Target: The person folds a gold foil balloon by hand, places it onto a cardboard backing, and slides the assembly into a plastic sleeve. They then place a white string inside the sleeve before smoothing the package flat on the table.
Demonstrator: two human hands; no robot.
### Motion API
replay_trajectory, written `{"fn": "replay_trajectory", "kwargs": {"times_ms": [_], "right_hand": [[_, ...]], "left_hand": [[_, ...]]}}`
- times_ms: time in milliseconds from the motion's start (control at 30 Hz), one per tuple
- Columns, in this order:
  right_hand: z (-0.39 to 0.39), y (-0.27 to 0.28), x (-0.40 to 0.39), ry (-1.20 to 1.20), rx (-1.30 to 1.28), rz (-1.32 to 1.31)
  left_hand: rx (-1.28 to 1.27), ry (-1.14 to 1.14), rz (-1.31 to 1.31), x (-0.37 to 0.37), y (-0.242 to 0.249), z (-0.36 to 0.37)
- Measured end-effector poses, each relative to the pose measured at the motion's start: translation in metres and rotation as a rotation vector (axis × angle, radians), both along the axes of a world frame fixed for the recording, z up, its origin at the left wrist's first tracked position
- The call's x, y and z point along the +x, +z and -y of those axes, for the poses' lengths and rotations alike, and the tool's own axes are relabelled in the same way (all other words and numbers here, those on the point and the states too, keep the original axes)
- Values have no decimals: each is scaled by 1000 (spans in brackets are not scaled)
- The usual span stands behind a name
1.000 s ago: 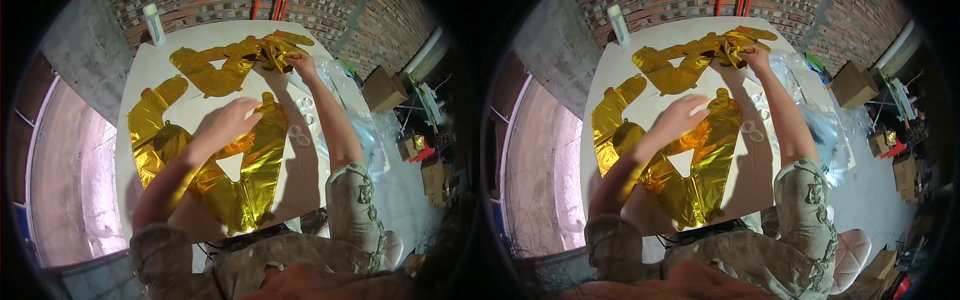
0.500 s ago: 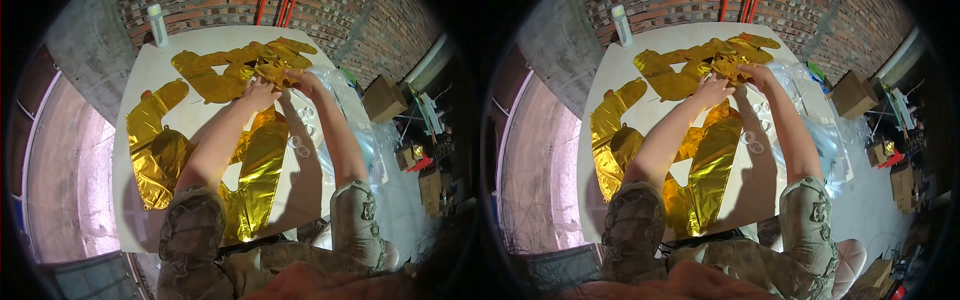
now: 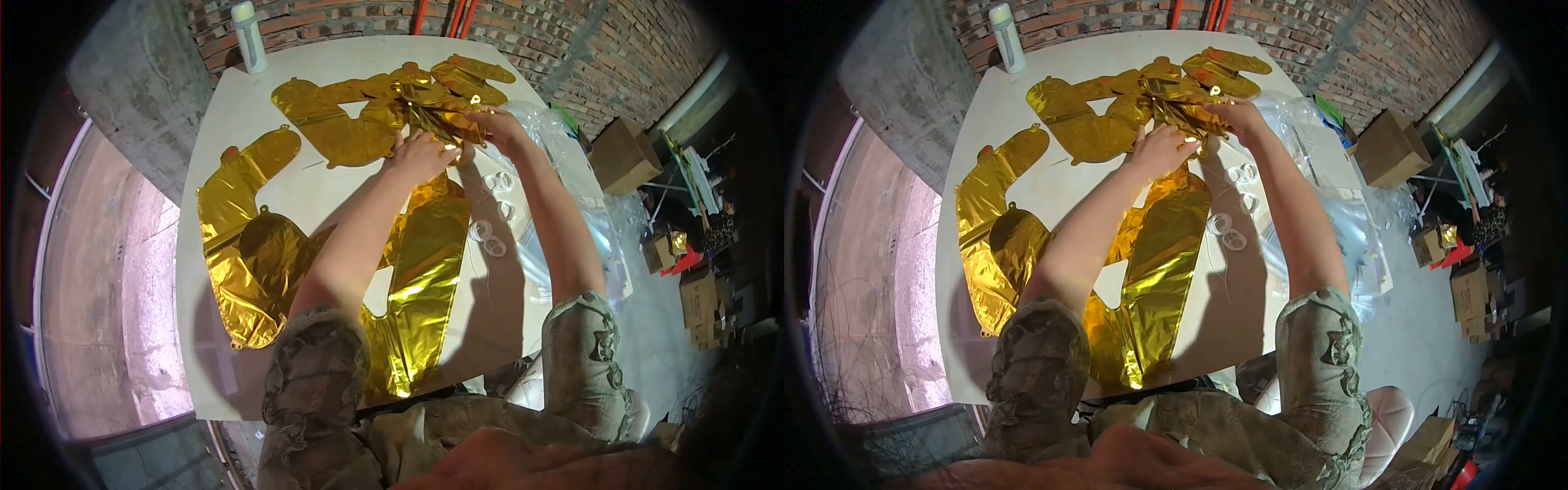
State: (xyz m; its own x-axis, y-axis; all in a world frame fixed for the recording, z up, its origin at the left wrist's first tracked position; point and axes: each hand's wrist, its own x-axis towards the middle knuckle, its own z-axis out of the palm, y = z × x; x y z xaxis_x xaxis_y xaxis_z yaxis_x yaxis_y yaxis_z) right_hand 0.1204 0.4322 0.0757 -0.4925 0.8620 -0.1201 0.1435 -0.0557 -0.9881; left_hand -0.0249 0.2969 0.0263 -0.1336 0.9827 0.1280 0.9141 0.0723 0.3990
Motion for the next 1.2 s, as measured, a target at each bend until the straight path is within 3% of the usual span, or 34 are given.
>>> {"fn": "replay_trajectory", "kwargs": {"times_ms": [67, 100, 133, 167, 200, 233, 267, 300, 333, 367, 467, 533, 567, 600, 667, 700, 733, 800, 867, 900, 933, 967, 1000, 1033, 1100, 1133, 1200], "right_hand": [[-16, 9, 2, -161, 319, 321], [-67, 11, 14, -200, 473, 451], [-39, 75, 23, -73, 997, 1271], [-149, 49, 70, -401, 981, 398], [-153, 90, 98, -630, 1188, 344], [-142, 132, 118, -910, 1033, -50], [-110, 175, 136, -1189, 1095, -18], [-103, 204, 163, -1201, 1248, -247], [-119, 229, 199, -1213, 1179, -566], [-96, 255, 221, -1324, 1210, -523], [-42, 291, 275, -1365, 1336, -596], [-9, 295, 320, -1293, 1604, 77], [1, 289, 328, -1111, 1664, 19], [4, 289, 346, -1249, 1604, 325], [27, 285, 370, -1063, 1896, 925], [22, 280, 406, -1169, 2016, 1551], [55, 265, 380, -1178, 2156, 1566], [102, 232, 335, -1105, 1814, 587], [153, 198, 303, -1091, 1771, 498], [176, 175, 297, -1093, 1744, 602], [200, 151, 290, -1091, 1708, 708], [219, 134, 276, -868, 1964, 581], [230, 110, 265, -641, 1914, 318], [256, 90, 259, -470, 1802, 529], [298, 38, 248, -325, 1617, 929], [314, 27, 235, -116, 1305, 1075], [327, -14, 212, -211, 1469, 479]], "left_hand": [[49, -37, 56, -4, -9, 6], [43, -38, 56, -4, -15, 5], [100, -42, 32, -5, -22, 3], [158, -45, 9, -6, -26, 2], [151, -44, 14, -6, -28, 2], [150, -39, 9, -5, -26, 2], [151, -34, 3, -4, -25, 3], [145, -29, -61, -4, -23, 4], [141, -34, -53, -3, -22, 5], [132, -31, -57, -3, -21, 5], [115, -37, -50, -3, -18, 7], [94, -39, -39, -2, -14, 9], [134, -42, -16, -2, -13, 10], [139, -55, -16, -2, -11, 8], [49, -76, 3, -7, -6, -2], [135, -72, 59, -7, -13, -8], [128, -33, 76, -10, -9, -13], [136, -23, 86, -8, 0, -20], [593, 105, 225, -1, 1, -11], [598, 95, 223, 10, 10, -1], [277, 14, 592, 24, 27, 15], [-64, -67, 940, 41, 44, 33], [-243, -162, 1165, 63, 61, 59], [-427, -258, 1385, 85, 70, 82], [-628, -332, 1530, 116, 61, 101], [-671, -317, 1632, 134, 65, 113], [-667, -375, 1609, 150, 47, 118]]}}
